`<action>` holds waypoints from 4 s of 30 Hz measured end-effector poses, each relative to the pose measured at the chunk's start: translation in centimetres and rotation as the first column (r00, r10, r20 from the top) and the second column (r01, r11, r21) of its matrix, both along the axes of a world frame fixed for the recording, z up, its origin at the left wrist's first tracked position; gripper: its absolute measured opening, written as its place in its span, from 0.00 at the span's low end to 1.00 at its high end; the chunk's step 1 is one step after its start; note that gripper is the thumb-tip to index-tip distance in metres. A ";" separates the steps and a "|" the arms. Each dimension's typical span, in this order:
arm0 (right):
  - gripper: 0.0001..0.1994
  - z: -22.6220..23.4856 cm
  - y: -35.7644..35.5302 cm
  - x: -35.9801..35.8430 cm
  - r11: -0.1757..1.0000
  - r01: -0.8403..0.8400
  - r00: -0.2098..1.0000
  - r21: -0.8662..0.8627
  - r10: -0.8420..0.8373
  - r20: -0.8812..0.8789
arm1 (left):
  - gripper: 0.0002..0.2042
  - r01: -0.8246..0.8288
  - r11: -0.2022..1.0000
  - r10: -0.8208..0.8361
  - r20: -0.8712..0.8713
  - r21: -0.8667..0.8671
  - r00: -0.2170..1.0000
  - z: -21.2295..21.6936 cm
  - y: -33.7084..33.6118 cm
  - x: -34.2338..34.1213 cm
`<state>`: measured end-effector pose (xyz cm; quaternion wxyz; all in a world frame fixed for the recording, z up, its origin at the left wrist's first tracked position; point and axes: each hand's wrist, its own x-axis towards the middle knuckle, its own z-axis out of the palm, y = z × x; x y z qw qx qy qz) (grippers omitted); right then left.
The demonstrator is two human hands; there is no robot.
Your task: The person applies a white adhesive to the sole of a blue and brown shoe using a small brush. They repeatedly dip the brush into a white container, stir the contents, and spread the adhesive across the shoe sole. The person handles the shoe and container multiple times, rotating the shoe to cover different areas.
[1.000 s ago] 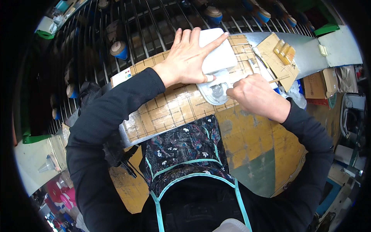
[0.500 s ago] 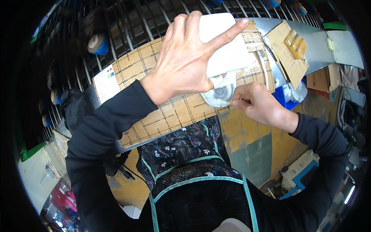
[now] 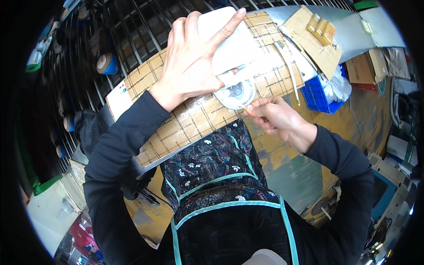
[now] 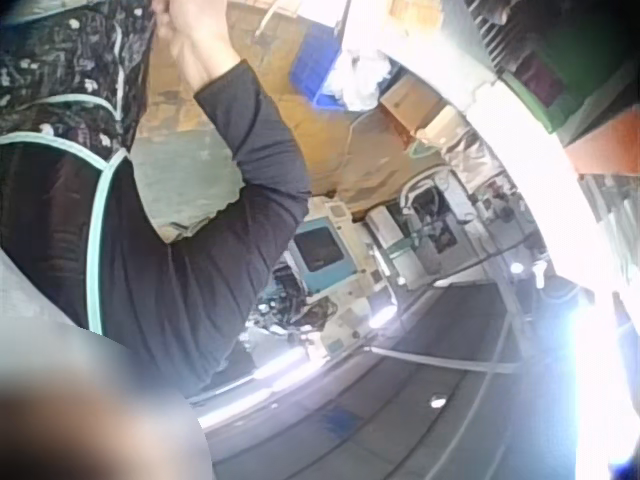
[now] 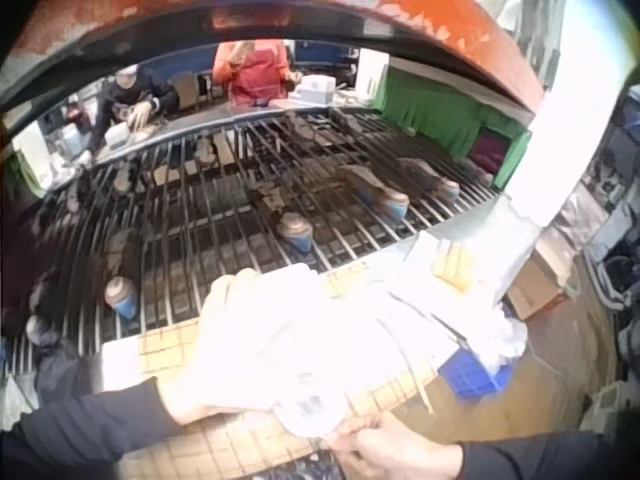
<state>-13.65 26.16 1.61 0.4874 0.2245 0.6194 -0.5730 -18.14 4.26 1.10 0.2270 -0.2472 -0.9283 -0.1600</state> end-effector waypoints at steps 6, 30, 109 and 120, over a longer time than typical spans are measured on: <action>0.07 -1.8 0.2 1.3 0.974 0.137 0.986 -0.180 -0.117 0.115 | 0.50 -0.014 1.000 0.014 0.024 -0.021 1.000 0.2 0.1 0.1; 0.05 -1.6 1.0 4.2 0.720 0.138 -0.016 0.680 0.688 -0.725 | 0.53 -0.001 0.999 0.006 0.107 -0.050 0.994 -0.4 -0.6 -1.0; 0.04 3.5 5.0 -0.3 0.452 -0.377 -0.041 0.809 0.864 -0.502 | 0.37 -0.099 0.976 0.146 0.247 -0.192 0.958 2.4 2.9 0.2; 0.10 -0.4 4.1 0.5 0.975 -0.162 0.978 -0.154 0.138 -0.155 | 0.47 -0.103 0.968 0.130 0.106 -0.229 0.986 2.3 3.6 0.1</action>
